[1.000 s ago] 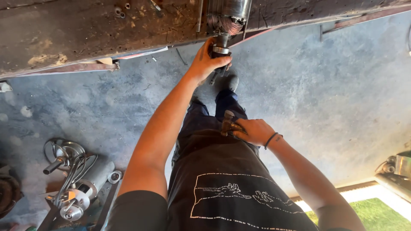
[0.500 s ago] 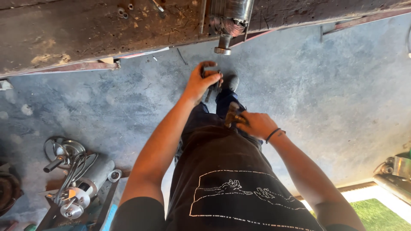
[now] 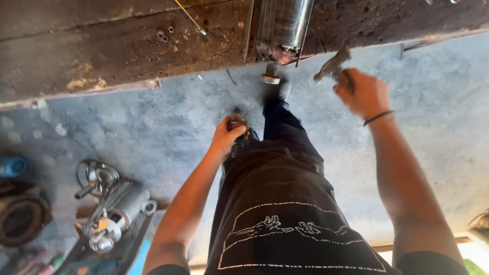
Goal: Using a bearing puller and a wrench to disassemble a motor component on a workbench
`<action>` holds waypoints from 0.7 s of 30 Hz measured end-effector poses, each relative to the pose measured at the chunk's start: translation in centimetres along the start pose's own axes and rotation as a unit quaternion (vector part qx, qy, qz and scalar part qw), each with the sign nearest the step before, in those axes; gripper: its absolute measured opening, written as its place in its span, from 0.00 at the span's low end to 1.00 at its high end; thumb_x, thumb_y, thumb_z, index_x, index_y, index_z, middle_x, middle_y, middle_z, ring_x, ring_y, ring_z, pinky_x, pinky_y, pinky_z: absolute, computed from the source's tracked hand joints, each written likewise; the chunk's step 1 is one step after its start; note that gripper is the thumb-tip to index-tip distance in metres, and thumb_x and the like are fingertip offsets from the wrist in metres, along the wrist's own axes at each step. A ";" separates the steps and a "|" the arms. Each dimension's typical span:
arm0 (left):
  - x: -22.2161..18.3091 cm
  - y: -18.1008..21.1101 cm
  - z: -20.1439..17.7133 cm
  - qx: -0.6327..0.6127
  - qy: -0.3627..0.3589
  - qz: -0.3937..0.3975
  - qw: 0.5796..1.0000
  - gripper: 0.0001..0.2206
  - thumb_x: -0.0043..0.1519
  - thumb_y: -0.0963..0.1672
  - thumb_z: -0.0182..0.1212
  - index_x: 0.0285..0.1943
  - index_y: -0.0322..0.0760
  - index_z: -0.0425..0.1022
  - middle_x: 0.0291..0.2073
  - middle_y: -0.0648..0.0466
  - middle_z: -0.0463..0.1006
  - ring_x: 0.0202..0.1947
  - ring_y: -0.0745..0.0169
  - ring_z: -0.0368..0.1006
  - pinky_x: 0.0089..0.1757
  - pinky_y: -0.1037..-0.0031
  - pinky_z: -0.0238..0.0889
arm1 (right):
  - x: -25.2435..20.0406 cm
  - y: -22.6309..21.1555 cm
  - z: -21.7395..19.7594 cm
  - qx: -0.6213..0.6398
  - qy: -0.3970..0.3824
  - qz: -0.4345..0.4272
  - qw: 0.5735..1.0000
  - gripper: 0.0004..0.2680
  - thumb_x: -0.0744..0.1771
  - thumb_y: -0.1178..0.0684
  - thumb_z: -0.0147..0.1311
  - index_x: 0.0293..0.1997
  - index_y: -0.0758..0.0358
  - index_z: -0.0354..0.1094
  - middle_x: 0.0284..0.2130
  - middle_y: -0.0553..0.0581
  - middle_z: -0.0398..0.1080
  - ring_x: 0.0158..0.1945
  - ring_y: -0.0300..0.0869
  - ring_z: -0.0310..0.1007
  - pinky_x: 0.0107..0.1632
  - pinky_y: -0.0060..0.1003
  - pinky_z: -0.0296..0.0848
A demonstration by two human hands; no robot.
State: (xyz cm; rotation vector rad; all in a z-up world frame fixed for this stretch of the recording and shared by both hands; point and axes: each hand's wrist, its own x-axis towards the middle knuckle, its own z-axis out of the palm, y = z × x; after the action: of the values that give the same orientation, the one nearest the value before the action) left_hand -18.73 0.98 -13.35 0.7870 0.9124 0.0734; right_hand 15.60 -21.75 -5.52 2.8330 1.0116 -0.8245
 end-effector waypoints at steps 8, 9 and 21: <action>-1.4 3.1 4.5 0.067 0.054 0.004 0.996 0.16 0.57 0.40 0.71 0.53 0.30 0.75 0.34 0.42 0.82 0.29 0.53 0.81 0.33 0.66 0.77 | 9.5 3.4 -8.3 -0.100 0.149 -0.257 0.950 0.17 0.65 0.45 0.64 0.60 0.51 0.75 0.45 0.58 0.76 0.46 0.56 0.80 0.47 0.51 0.76; -1.9 4.1 5.7 0.062 0.065 -0.001 0.996 0.16 0.57 0.40 0.71 0.53 0.30 0.75 0.34 0.42 0.82 0.29 0.53 0.81 0.33 0.66 0.77 | 10.8 4.2 -8.0 -0.097 0.140 -0.265 0.949 0.17 0.65 0.45 0.64 0.60 0.51 0.75 0.45 0.58 0.76 0.46 0.56 0.80 0.47 0.51 0.76; -1.9 8.2 10.9 0.092 0.071 0.005 0.993 0.10 0.60 0.38 0.61 0.50 0.33 0.71 0.36 0.46 0.78 0.35 0.60 0.78 0.42 0.72 0.72 | 8.5 -1.1 -6.0 0.145 0.306 -0.392 0.855 0.06 0.65 0.65 0.58 0.42 0.67 0.78 0.38 0.63 0.79 0.42 0.51 0.74 0.48 0.48 0.69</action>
State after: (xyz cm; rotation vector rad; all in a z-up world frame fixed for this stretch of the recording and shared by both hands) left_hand -9.81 -0.17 -2.88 0.9674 1.0609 0.0551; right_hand 23.26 -14.78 -4.32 2.9429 2.4084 0.0005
